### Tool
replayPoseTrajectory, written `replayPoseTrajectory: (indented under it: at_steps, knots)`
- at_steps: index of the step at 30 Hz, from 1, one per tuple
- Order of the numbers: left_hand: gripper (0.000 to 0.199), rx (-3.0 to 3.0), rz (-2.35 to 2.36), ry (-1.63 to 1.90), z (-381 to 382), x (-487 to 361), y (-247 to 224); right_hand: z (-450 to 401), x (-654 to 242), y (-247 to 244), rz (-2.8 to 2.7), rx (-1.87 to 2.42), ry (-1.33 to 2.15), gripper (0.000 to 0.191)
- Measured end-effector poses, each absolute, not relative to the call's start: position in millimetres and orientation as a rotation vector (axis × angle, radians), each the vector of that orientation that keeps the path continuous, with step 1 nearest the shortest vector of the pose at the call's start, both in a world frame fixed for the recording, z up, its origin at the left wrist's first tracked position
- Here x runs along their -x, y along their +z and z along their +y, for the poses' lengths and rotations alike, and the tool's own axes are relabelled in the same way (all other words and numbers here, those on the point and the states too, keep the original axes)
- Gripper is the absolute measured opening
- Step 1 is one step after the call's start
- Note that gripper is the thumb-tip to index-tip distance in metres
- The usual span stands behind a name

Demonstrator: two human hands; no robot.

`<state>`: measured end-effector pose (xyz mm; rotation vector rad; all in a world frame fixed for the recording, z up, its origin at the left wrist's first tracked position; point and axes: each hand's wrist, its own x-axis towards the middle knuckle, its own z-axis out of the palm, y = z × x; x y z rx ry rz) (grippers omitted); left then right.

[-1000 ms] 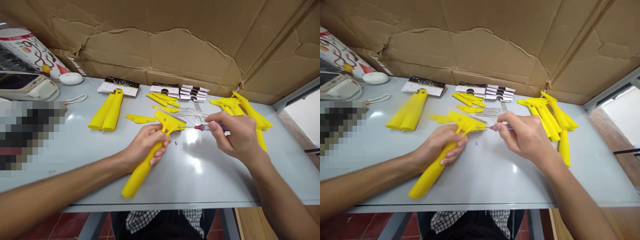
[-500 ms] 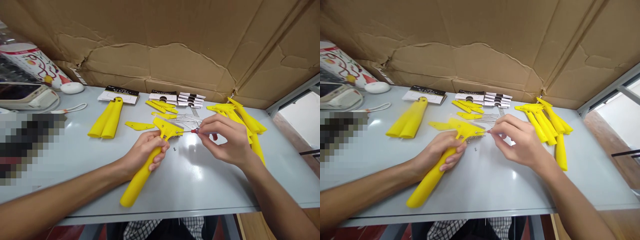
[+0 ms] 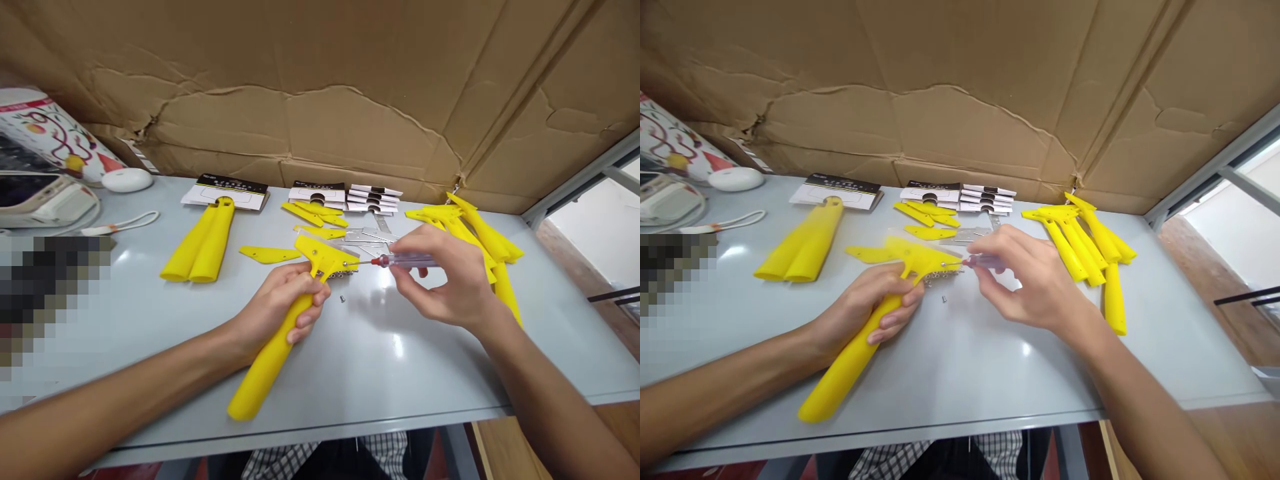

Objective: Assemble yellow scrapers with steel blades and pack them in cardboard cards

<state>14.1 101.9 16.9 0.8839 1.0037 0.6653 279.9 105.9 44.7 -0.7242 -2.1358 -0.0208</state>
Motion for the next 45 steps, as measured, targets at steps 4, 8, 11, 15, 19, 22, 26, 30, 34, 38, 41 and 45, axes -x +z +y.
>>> replayPoseTrajectory:
  at_steps: [4, 8, 11, 15, 19, 22, 26, 30, 34, 38, 41, 45]
  knots:
    - [0.035, -0.880, 1.004, 0.672, 102.3, -12.6, 14.3, 106.6, -280.6, 45.4, -2.193, 0.688, 0.036, 0.020]
    - [0.035, -0.888, 1.013, 0.671, 101.4, -12.5, 13.5, 106.9, -282.3, 45.9, -2.196, 0.803, -0.123, 0.005]
    - [0.037, -0.897, 1.031, 0.664, 100.5, -13.4, 13.9, 107.5, -282.5, 44.5, -2.148, 0.884, -0.241, 0.012]
    - [0.043, -0.924, 1.045, 0.660, 100.4, -15.1, 14.7, 108.0, -282.1, 43.6, -2.168, 0.797, -0.125, 0.004]
    - [0.045, -0.917, 1.047, 0.666, 100.1, -16.1, 15.9, 108.5, -283.7, 45.9, -2.183, 0.718, -0.038, 0.011]
    - [0.042, -0.912, 1.057, 0.672, 98.9, -16.2, 16.9, 107.9, -284.4, 47.6, -2.176, 0.713, -0.014, 0.012]
    - [0.039, -0.902, 1.061, 0.668, 97.1, -16.5, 18.1, 103.9, -281.9, 48.5, -2.177, 0.762, -0.054, 0.009]
    - [0.037, -0.918, 1.071, 0.665, 95.9, -17.6, 18.8, 99.8, -278.9, 49.3, -2.180, 0.830, -0.190, 0.015]
    - [0.038, -0.931, 1.080, 0.656, 96.0, -18.4, 18.0, 97.3, -279.2, 51.4, -2.194, 0.853, -0.115, 0.011]
    - [0.037, -0.919, 1.084, 0.670, 97.5, -18.5, 18.0, 96.4, -280.6, 52.0, -2.254, 0.886, 0.020, 0.011]
    - [0.037, -0.911, 1.092, 0.673, 97.7, -18.6, 19.6, 97.5, -280.2, 50.6, -2.225, 0.905, -0.099, 0.011]
    - [0.037, -0.934, 1.095, 0.658, 96.3, -19.4, 21.3, 98.7, -278.6, 49.9, -2.166, 0.882, -0.189, 0.021]
